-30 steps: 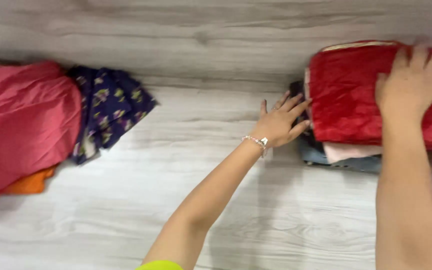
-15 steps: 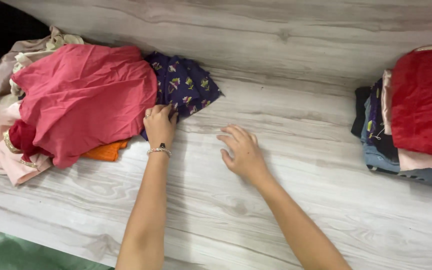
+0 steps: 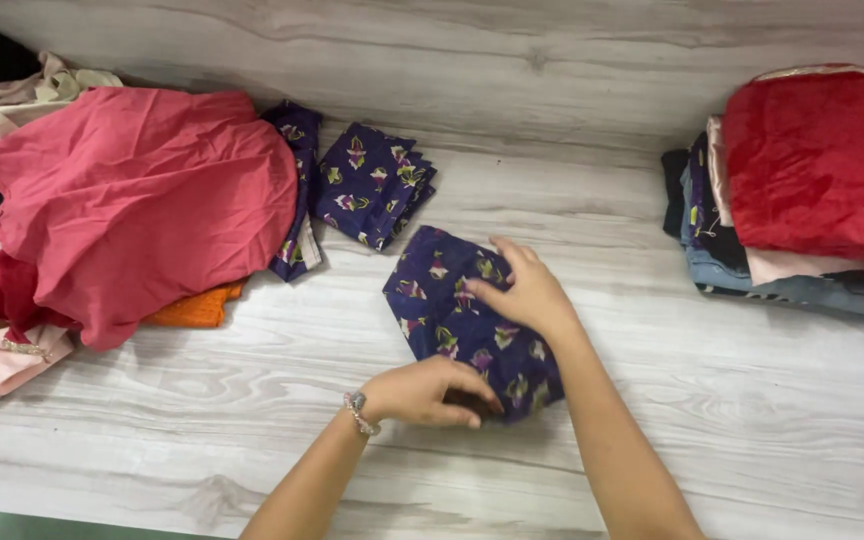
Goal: Folding various pieces of clothing on a surface.
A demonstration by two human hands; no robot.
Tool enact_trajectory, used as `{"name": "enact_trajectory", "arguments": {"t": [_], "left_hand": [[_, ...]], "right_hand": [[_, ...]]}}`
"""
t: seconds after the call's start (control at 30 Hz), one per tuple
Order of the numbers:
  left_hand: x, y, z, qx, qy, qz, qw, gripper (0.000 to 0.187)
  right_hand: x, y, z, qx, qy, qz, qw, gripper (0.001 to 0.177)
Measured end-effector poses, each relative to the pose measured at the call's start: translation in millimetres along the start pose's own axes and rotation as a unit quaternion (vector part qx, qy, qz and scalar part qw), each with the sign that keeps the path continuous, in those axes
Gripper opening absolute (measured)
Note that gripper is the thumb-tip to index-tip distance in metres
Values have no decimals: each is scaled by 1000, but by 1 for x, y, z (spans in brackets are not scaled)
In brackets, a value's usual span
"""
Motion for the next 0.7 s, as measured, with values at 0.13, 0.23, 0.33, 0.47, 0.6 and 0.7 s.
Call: {"name": "enact_trajectory", "arguments": {"t": [0.13, 0.23, 0.33, 0.47, 0.6, 0.7], "left_hand": [[-15, 20, 9, -30, 22, 70, 997, 29], [-23, 13, 56, 151, -206, 134, 957, 35], [-26, 10, 67, 249, -322, 167, 898, 51], [-29, 73, 60, 184, -319, 149, 918, 19], [-50, 49, 78, 229, -323, 94, 914, 17], [-69, 64, 89, 265, -381, 224, 857, 20]], "right_hand": [[-39, 13, -7, -230, 66, 141, 961, 79], [-43, -13, 1, -251, 3, 154, 956, 72], [-38, -36, 1, -206, 8, 137, 969, 63], [-30, -56, 3, -40, 74, 60, 995, 21], [-36, -88, 41, 186, 28, 1, 982, 14], [-40, -97, 58, 112, 0, -17, 994, 16]]}}
Point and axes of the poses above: each hand's wrist, its own x-axis towards the middle knuckle, its own z-axis out of the back of the hand, y = z × x, the point moved 7 cm from there along x, towards the middle knuckle, and after that the axes turned 7 degrees about y, right-handed, at the moved point
